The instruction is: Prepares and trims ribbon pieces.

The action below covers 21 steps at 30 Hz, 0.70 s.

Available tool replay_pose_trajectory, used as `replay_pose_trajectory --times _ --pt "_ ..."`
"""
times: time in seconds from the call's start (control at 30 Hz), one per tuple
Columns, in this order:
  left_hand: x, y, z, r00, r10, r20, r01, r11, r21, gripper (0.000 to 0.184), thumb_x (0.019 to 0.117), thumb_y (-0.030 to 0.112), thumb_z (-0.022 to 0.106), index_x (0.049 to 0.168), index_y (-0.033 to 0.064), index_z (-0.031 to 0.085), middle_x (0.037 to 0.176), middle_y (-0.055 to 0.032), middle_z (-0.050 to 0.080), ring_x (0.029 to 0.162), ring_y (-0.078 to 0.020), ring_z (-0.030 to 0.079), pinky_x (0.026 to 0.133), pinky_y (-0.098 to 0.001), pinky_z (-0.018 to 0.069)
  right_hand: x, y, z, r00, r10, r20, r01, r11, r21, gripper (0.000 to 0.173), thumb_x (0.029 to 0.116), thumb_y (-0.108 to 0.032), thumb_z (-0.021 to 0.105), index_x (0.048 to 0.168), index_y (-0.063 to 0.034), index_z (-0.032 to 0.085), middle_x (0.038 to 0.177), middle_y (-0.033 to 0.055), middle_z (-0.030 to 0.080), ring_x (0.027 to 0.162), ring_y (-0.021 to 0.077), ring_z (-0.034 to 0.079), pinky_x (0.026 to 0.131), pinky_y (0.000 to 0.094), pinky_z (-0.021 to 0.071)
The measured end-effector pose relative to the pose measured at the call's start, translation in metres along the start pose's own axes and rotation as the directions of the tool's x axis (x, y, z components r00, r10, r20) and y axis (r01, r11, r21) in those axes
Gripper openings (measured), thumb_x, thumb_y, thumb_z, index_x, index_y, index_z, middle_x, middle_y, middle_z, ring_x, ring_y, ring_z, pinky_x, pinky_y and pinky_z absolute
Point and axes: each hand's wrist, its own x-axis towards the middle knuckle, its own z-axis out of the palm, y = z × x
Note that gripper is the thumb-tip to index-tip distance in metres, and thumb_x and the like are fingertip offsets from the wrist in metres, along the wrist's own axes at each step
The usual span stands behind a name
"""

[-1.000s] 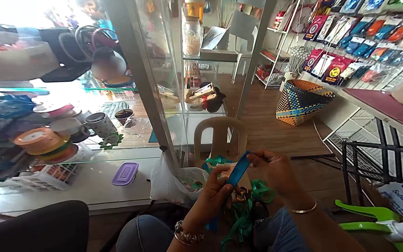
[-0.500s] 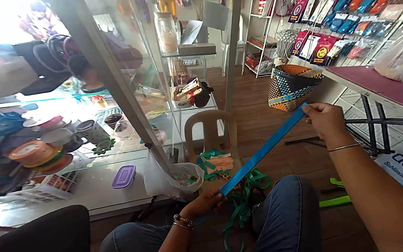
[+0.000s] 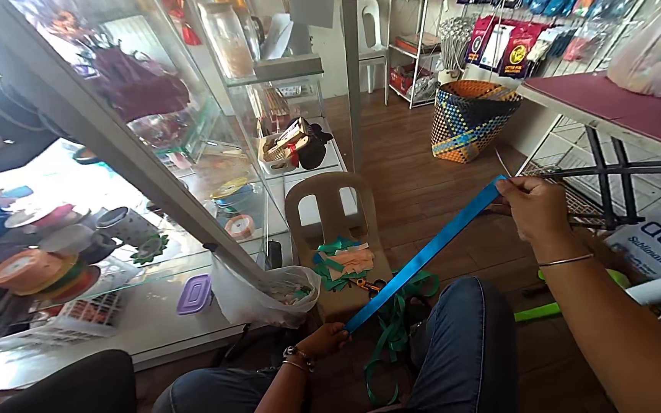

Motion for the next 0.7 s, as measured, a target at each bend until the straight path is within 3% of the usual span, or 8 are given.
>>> replay_pose_trajectory --times 0.07,0.1,0.17,0.23,0.33,0.47,0.57,0.7 --pt "0.000 -0.008 0.002 0.998 -0.047 -0.044 0.052 0.989 0.137 0.025 0.1099 0.019 0.045 0.117 0.0015 0.061 0.088 -0.0012 0.063 0.072 -0.0068 0.059 0.069 -0.0245 0.0513 -0.018 -0.010 0.011 0.995 -0.080 0.055 0.079 0.997 0.020 0.027 0.1038 -0.021 0.062 0.113 0.0040 0.065 0.099 0.0117 0.067 0.079 0.0137 0.070 0.076 0.0357 0.0623" --pt "-0.002 -0.008 0.001 0.994 -0.082 -0.068 0.096 0.968 0.233 0.032 0.1087 0.020 0.049 0.131 -0.0016 0.057 0.108 -0.0117 0.067 0.091 -0.0163 0.064 0.085 -0.0333 0.0519 -0.030 -0.015 0.017 0.985 -0.141 0.100 0.141 0.990 0.013 0.026 0.1036 -0.019 0.062 0.113 0.0044 0.066 0.100 0.0122 0.068 0.079 0.0144 0.071 0.075 0.0364 0.0629" --pt "-0.009 0.001 -0.006 0.980 -0.173 -0.101 0.200 0.898 0.391 0.070 0.1033 0.028 0.062 0.157 -0.0025 0.030 0.147 -0.0272 0.050 0.135 -0.0366 0.052 0.116 -0.0502 0.0380 -0.056 -0.020 0.032 0.922 -0.319 0.219 0.322 0.946 0.026 0.023 0.1013 -0.015 0.064 0.110 0.0061 0.068 0.099 0.0138 0.068 0.076 0.0152 0.070 0.071 0.0354 0.0632" --pt "-0.025 0.026 -0.011 0.980 -0.151 -0.130 0.195 0.864 0.464 0.090 0.0979 0.034 0.070 0.161 -0.0023 0.016 0.156 -0.0289 0.040 0.145 -0.0401 0.041 0.120 -0.0532 0.0305 -0.084 -0.018 0.054 0.797 -0.510 0.324 0.505 0.857 0.107 0.020 0.0979 -0.015 0.067 0.103 0.0043 0.073 0.093 0.0114 0.066 0.075 0.0119 0.067 0.068 0.0289 0.0618" --pt "-0.066 0.069 -0.014 0.966 0.212 -0.146 -0.166 0.947 0.276 0.092 0.0901 0.034 0.075 0.160 -0.0005 0.025 0.155 -0.0219 0.044 0.139 -0.0308 0.050 0.112 -0.0447 0.0438 -0.129 -0.014 0.086 0.614 -0.634 0.470 0.636 0.750 0.182 0.023 0.0996 -0.024 0.065 0.101 -0.0045 0.078 0.092 0.0087 0.070 0.082 0.0114 0.066 0.075 0.0262 0.0575" --pt "-0.091 0.106 -0.015 0.697 0.705 -0.130 -0.690 0.709 0.149 0.102 0.0827 0.070 0.068 0.150 -0.0028 0.042 0.148 -0.0096 0.054 0.135 -0.0153 0.053 0.112 -0.0351 0.0451 -0.166 -0.020 0.120 0.454 -0.702 0.549 0.706 0.659 0.259 0.024 0.1016 -0.027 0.062 0.101 -0.0093 0.078 0.090 0.0073 0.069 0.080 0.0144 0.067 0.070 0.0278 0.0568" --pt "-0.100 0.130 -0.020 0.578 0.813 -0.075 -0.789 0.580 0.203 0.071 0.0898 0.063 0.063 0.133 0.0070 0.062 0.127 0.0061 0.067 0.119 -0.0005 0.060 0.106 -0.0276 0.0492 -0.168 -0.041 0.135 0.440 -0.717 0.541 0.702 0.650 0.290 0.024 0.1011 -0.029 0.063 0.100 -0.0112 0.079 0.090 0.0048 0.069 0.087 0.0143 0.065 0.078 0.0276 0.0544" --pt "-0.104 0.153 -0.030 0.521 0.853 -0.042 -0.850 0.522 0.065 0.033 0.1000 0.046 0.060 0.120 0.0202 0.065 0.106 0.0183 0.070 0.098 0.0086 0.064 0.088 -0.0172 0.0543 -0.154 -0.067 0.149 0.480 -0.690 0.542 0.645 0.697 0.315 0.025 0.1009 -0.030 0.063 0.101 -0.0108 0.079 0.091 0.0032 0.070 0.090 0.0115 0.064 0.081 0.0271 0.0533"
